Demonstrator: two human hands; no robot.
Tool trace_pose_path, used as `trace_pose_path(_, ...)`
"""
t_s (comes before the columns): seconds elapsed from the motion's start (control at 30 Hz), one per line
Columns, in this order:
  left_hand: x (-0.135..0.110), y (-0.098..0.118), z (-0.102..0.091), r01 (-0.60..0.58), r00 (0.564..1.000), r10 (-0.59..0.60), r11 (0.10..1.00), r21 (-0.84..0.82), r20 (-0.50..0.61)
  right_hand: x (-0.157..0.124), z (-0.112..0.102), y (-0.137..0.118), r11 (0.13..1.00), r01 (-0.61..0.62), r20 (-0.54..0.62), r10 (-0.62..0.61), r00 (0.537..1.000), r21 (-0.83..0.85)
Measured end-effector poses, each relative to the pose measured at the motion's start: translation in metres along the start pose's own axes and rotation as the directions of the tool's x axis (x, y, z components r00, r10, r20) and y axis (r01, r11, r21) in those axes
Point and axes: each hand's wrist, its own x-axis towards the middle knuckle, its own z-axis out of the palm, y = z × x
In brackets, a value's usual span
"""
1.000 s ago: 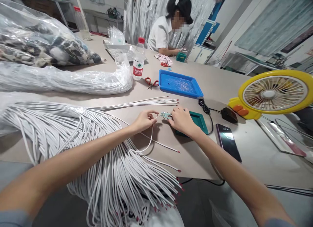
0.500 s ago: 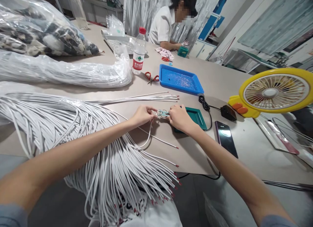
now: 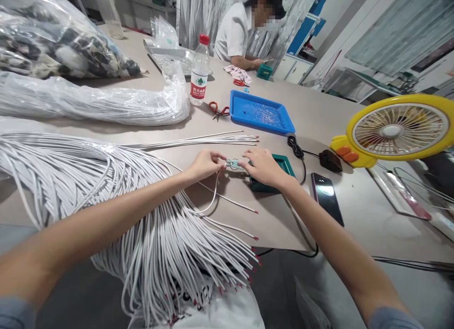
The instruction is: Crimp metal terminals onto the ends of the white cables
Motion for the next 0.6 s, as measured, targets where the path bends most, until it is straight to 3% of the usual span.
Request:
trace_pose_path(0.1, 0.0, 0.0, -0.001, -0.009, 1.0, 0.009, 1.0, 0.004, 0.011, 0.001, 0.006, 0.012, 0.991, -0.068, -0.08, 0.078, 0.994, 0.119)
trace_pose_path(0.3, -0.001, 0.006, -0.007, -0.013, 1.0, 0.013, 0.997, -0.075, 0.005, 0.0, 0.006, 0.015, 0.984, -0.048, -0.192, 0.081, 0.978, 0.171)
trace_pose_path(0.37, -0.003, 0.011, -0.009, -0.032, 0.999, 0.035, 0.987, -0.155, 0.016, -0.005, 0.002, 0.004, 0.981, -0.01, -0.319, 0.072, 0.945, 0.193)
trace_pose_path(0.43, -0.006, 0.015, -0.01, -0.07, 0.996, 0.082, 0.969, -0.238, 0.044, -0.011, 0.0, -0.014, 0.952, 0.052, -0.478, 0.104, 0.872, 0.302)
trace_pose_path(0.5, -0.009, 0.019, -0.009, -0.121, 0.988, 0.144, 0.948, -0.293, 0.059, -0.016, 0.003, -0.034, 0.827, 0.086, -0.529, 0.272, 0.804, 0.556)
trace_pose_path(0.53, -0.011, 0.02, -0.009, -0.144, 0.984, 0.169, 0.939, -0.311, 0.055, -0.016, 0.006, -0.043, 0.712, 0.088, -0.479, 0.37, 0.796, 0.696)
trace_pose_path(0.6, -0.013, 0.021, -0.008, -0.159, 0.981, 0.187, 0.929, -0.334, 0.052, -0.015, 0.016, -0.056, 0.434, 0.081, -0.299, 0.462, 0.835, 0.897)
